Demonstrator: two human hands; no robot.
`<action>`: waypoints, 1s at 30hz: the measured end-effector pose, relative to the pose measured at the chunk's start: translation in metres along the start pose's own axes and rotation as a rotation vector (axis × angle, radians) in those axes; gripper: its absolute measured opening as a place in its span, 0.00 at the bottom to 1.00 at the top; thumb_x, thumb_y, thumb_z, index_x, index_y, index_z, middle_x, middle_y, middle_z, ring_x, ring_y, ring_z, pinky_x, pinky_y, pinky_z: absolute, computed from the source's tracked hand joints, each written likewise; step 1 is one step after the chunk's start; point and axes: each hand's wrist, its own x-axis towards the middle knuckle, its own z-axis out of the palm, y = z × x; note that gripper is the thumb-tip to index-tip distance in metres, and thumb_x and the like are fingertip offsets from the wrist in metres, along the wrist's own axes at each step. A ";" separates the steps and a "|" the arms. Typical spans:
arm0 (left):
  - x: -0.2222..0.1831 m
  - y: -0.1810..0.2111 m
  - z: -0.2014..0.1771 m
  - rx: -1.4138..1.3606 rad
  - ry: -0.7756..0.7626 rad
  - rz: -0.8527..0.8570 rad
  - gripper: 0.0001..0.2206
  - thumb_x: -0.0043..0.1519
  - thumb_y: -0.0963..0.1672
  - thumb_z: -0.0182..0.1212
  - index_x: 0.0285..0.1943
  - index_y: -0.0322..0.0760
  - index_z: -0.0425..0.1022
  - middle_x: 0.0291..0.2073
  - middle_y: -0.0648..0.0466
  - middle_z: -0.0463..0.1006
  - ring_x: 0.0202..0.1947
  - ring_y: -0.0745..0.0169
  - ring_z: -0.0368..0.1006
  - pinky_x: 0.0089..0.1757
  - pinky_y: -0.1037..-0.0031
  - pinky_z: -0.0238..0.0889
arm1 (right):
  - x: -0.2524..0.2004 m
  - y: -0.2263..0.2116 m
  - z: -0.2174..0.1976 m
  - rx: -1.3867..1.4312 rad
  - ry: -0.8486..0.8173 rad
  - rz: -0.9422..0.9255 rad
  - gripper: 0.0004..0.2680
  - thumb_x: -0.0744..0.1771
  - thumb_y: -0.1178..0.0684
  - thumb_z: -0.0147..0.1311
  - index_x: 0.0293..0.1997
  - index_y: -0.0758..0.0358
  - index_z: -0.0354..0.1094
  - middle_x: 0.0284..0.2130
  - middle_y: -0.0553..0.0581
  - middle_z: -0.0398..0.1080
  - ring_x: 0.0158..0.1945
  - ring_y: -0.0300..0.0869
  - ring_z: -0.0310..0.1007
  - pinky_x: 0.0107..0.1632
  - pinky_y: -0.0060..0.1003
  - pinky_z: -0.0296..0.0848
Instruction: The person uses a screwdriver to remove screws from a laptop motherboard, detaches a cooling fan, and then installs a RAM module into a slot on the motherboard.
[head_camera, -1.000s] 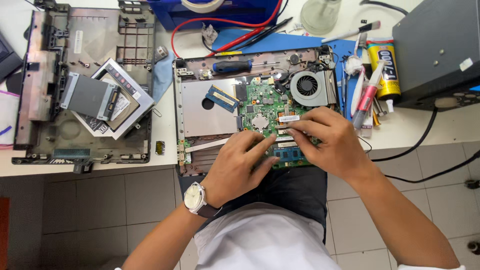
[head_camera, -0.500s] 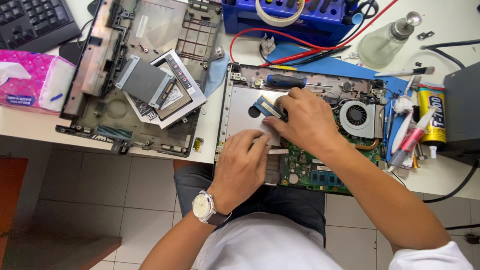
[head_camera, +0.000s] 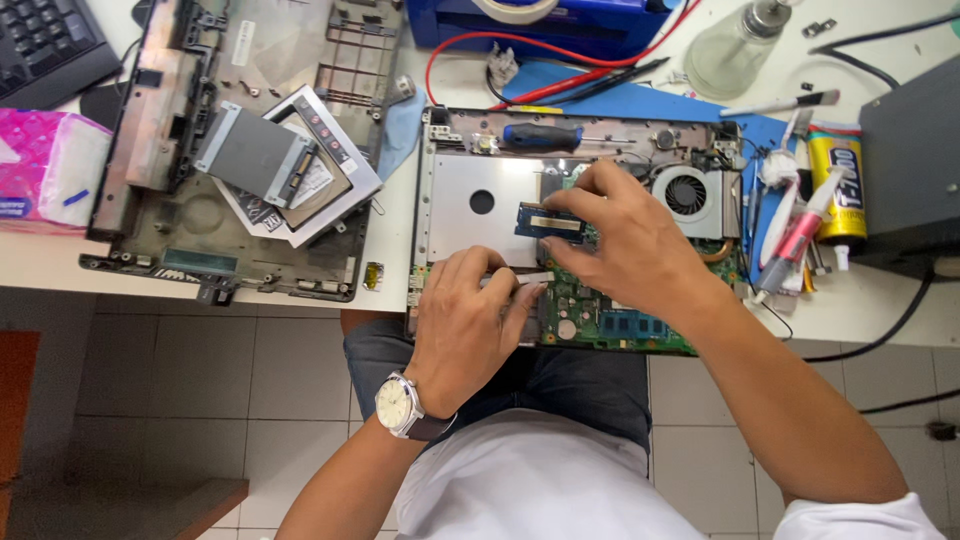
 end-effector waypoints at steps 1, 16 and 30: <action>0.000 0.004 0.003 -0.011 -0.016 0.008 0.12 0.66 0.48 0.63 0.32 0.38 0.74 0.34 0.54 0.70 0.40 0.48 0.75 0.43 0.63 0.66 | -0.015 0.000 -0.008 0.003 0.003 0.021 0.11 0.68 0.55 0.59 0.56 0.63 0.71 0.39 0.57 0.63 0.46 0.62 0.72 0.42 0.60 0.76; 0.012 0.051 0.038 -0.193 -0.194 0.262 0.23 0.59 0.46 0.70 0.61 0.30 0.73 0.42 0.44 0.72 0.48 0.39 0.71 0.47 0.59 0.63 | -0.143 0.038 -0.003 -0.168 0.214 -0.011 0.13 0.66 0.52 0.64 0.55 0.61 0.73 0.44 0.59 0.75 0.50 0.54 0.78 0.48 0.47 0.77; 0.010 0.046 0.047 -0.034 -0.191 0.328 0.15 0.61 0.47 0.66 0.52 0.33 0.76 0.38 0.46 0.70 0.47 0.41 0.69 0.49 0.57 0.61 | -0.133 0.035 0.006 -0.160 0.204 -0.105 0.06 0.67 0.54 0.62 0.46 0.57 0.74 0.42 0.54 0.75 0.50 0.52 0.75 0.48 0.49 0.79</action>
